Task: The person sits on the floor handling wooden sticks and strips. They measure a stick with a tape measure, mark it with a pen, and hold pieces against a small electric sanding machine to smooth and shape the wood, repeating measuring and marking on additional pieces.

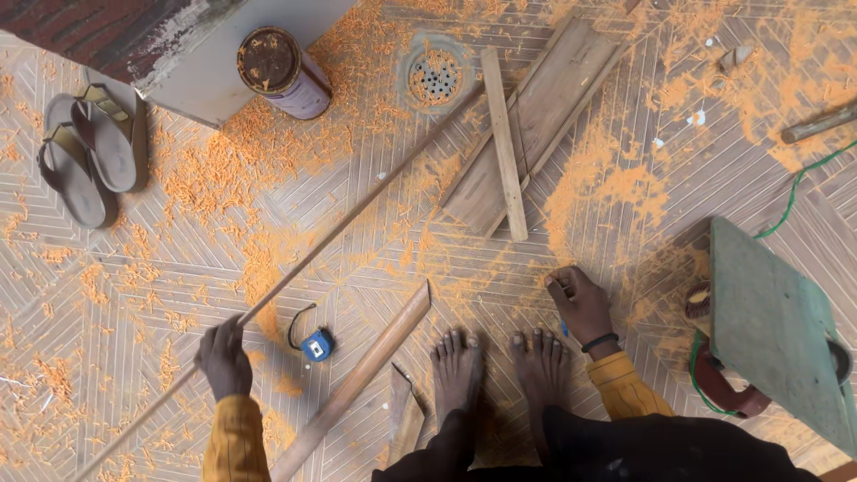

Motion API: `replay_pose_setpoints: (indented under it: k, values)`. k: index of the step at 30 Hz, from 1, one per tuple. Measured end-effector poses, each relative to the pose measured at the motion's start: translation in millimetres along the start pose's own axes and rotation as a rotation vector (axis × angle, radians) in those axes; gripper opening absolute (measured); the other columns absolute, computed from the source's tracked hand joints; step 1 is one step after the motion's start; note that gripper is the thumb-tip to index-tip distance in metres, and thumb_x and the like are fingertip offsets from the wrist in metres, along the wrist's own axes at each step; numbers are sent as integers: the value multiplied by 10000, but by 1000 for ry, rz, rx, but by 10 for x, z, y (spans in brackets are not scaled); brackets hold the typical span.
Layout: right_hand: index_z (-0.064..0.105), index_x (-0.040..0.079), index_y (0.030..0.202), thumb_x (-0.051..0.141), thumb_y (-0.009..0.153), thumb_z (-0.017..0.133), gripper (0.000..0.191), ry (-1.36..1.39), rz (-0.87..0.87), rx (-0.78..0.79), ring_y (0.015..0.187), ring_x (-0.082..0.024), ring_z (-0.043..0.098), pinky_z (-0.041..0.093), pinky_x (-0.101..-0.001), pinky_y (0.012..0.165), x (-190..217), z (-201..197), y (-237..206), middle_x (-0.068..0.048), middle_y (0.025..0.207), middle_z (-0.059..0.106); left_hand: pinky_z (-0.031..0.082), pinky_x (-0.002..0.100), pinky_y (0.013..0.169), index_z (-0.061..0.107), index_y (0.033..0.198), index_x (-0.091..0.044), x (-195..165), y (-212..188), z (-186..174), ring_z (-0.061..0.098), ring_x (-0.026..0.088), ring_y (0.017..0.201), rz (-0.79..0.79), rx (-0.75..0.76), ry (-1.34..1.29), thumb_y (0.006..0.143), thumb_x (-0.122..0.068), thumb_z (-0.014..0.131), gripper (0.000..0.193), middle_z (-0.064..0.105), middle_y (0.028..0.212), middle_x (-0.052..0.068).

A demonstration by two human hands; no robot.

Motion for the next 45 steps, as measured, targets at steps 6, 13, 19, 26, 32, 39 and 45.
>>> replay_pose_setpoints:
  k: [6, 13, 19, 26, 32, 39, 45]
  values:
    - [698, 42, 1039, 270, 984, 681, 235, 95, -42, 47, 772, -133, 729, 564, -296, 673, 160, 121, 129, -68, 856, 754, 475, 381, 912, 727, 1233, -140, 199, -985, -382, 660, 228, 1003, -230, 75, -176, 1075, -137, 588, 210, 679, 1074, 85]
    - [693, 30, 1055, 255, 1000, 678, 232, 169, -17, 105, 788, -115, 729, 560, -282, 700, 181, 233, 171, -59, 857, 755, 507, 424, 871, 736, 1145, -127, -294, -1507, -88, 671, 322, 998, -86, 223, -53, 890, -97, 703, 259, 702, 1108, 94]
    - [697, 26, 1060, 244, 992, 681, 229, 202, -24, 66, 797, -115, 728, 556, -282, 694, 110, 132, 118, -55, 868, 754, 514, 429, 913, 718, 1129, -101, -609, -1477, 55, 654, 345, 1048, -83, 259, -202, 831, -103, 757, 301, 676, 1117, 122]
    - [700, 26, 1058, 245, 999, 685, 228, 170, 10, 38, 771, -126, 717, 549, -284, 693, 57, 50, 120, -64, 850, 752, 533, 423, 958, 684, 1243, -65, -1445, -954, 280, 654, 352, 1139, 73, 137, -346, 932, -145, 727, 325, 668, 1237, 146]
    - [685, 23, 1063, 224, 1016, 663, 207, 141, -66, 70, 782, -90, 714, 535, -267, 670, 75, -83, 9, -45, 889, 750, 527, 454, 885, 650, 1287, -23, -2082, -493, 687, 641, 392, 1052, 199, 301, -399, 868, -69, 730, 429, 649, 1177, 178]
    - [664, 28, 1114, 184, 1046, 629, 174, 368, 136, 163, 680, -58, 586, 486, -232, 554, -90, -160, -140, -26, 865, 681, 553, 426, 833, 718, 1132, -71, -2123, -579, 641, 672, 341, 987, 106, 356, -444, 850, -30, 727, 285, 658, 1079, 126]
    - [659, 19, 1124, 170, 1041, 637, 174, 350, 119, 257, 700, -59, 591, 490, -231, 556, 21, -2, -107, -36, 877, 676, 527, 443, 868, 697, 1145, -52, -2065, -655, 659, 641, 364, 1036, -12, 251, -529, 863, -113, 774, 298, 655, 1129, 151]
Point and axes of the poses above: each hand's wrist, its own y-axis towards the middle knuckle, its own z-axis out of the palm, x = y × z, the point moved 3 cm from there along y, towards the middle knuckle
